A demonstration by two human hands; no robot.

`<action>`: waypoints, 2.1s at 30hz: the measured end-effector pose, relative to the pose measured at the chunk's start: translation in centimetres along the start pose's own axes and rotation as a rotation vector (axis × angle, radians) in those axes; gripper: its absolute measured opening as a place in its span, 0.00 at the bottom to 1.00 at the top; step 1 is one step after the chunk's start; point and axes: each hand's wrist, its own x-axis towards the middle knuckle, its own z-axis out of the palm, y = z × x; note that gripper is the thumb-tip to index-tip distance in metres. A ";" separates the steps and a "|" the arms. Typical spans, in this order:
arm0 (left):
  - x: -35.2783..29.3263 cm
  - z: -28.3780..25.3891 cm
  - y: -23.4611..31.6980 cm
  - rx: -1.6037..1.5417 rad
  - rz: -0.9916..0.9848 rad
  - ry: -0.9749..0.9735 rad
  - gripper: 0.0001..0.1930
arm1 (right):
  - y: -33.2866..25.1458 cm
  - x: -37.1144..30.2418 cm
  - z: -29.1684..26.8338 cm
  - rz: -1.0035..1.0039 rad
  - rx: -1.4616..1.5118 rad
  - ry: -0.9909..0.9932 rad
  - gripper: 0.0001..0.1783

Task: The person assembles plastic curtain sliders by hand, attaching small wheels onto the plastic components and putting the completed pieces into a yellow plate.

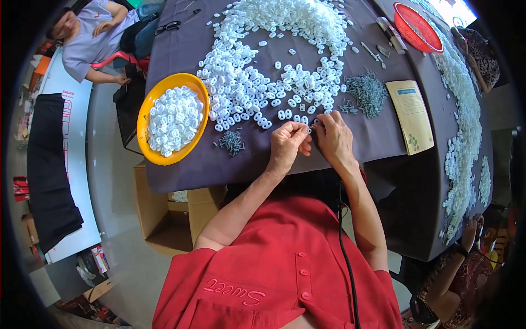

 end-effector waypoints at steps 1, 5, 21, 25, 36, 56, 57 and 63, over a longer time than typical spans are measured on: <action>0.0 0.0 0.0 -0.003 0.003 -0.010 0.07 | -0.1 0.1 0.1 -0.004 -0.038 -0.020 0.08; 0.0 0.0 0.0 -0.001 -0.003 -0.034 0.07 | 1.0 -0.2 0.0 -0.092 0.018 -0.019 0.10; 0.0 1.2 0.6 -0.130 -0.128 -0.054 0.06 | 1.5 -1.5 -0.5 0.503 1.380 -0.131 0.08; 0.2 1.2 0.2 -0.138 -0.105 -0.076 0.05 | 1.7 -1.7 -0.4 0.438 1.307 -0.093 0.07; 0.2 1.1 -0.3 -0.115 -0.066 -0.081 0.06 | 0.6 -1.6 -1.5 0.383 1.022 -0.117 0.06; 0.0 1.5 -0.2 0.084 -0.027 -0.101 0.06 | 0.8 -1.9 -1.4 0.219 0.845 -0.149 0.03; 0.0 1.5 -0.2 0.082 -0.027 -0.098 0.06 | 0.9 -1.9 -1.3 0.219 0.844 -0.152 0.03; 0.0 1.4 -0.4 0.072 -0.023 -0.103 0.07 | 0.9 -1.6 -1.2 0.213 0.822 -0.163 0.02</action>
